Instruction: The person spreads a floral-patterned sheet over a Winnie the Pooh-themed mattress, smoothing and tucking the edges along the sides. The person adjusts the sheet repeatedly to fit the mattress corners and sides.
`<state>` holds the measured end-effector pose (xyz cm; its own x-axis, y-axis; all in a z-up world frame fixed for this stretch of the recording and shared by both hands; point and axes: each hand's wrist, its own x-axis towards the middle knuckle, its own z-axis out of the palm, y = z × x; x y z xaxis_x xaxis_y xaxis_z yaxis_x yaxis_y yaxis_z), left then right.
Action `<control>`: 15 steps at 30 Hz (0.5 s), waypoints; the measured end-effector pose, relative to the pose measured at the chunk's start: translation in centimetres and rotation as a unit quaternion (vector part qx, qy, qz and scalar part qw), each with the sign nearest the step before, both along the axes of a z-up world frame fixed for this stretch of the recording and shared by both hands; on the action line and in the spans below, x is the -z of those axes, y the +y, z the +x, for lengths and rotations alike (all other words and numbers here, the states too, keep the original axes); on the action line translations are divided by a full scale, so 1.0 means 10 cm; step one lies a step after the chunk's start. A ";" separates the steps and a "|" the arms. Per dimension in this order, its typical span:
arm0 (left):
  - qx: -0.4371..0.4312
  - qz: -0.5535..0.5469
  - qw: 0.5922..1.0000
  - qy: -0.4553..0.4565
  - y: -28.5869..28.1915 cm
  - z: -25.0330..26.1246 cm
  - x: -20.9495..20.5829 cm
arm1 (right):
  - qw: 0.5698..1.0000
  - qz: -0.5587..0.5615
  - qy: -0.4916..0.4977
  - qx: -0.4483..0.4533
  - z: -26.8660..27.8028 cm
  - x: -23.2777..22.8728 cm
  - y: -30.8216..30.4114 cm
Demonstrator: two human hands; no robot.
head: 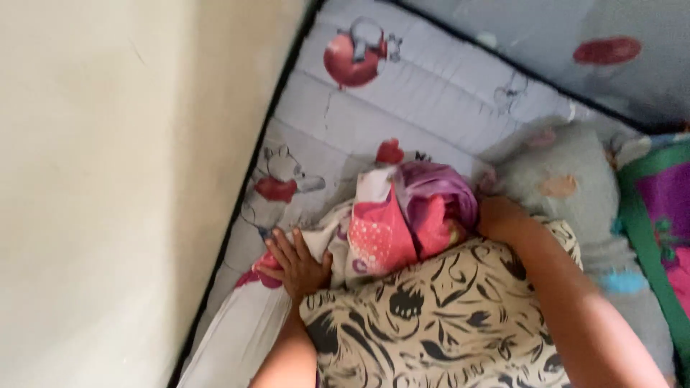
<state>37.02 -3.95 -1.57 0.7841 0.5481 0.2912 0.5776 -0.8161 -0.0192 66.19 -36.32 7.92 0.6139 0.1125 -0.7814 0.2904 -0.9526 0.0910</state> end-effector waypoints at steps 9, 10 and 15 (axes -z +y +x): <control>0.016 0.000 1.000 -0.027 0.02 0.03 0.00 | 0.901 0.158 -0.229 0.332 0.22 -1.00 0.85; 0.015 -0.004 0.999 -0.029 0.01 0.01 0.01 | 0.875 0.251 -0.301 0.285 0.29 -1.14 0.97; -0.003 -0.114 0.993 -0.005 -0.03 -0.04 0.05 | 0.644 0.559 -0.519 0.062 0.51 -1.55 1.15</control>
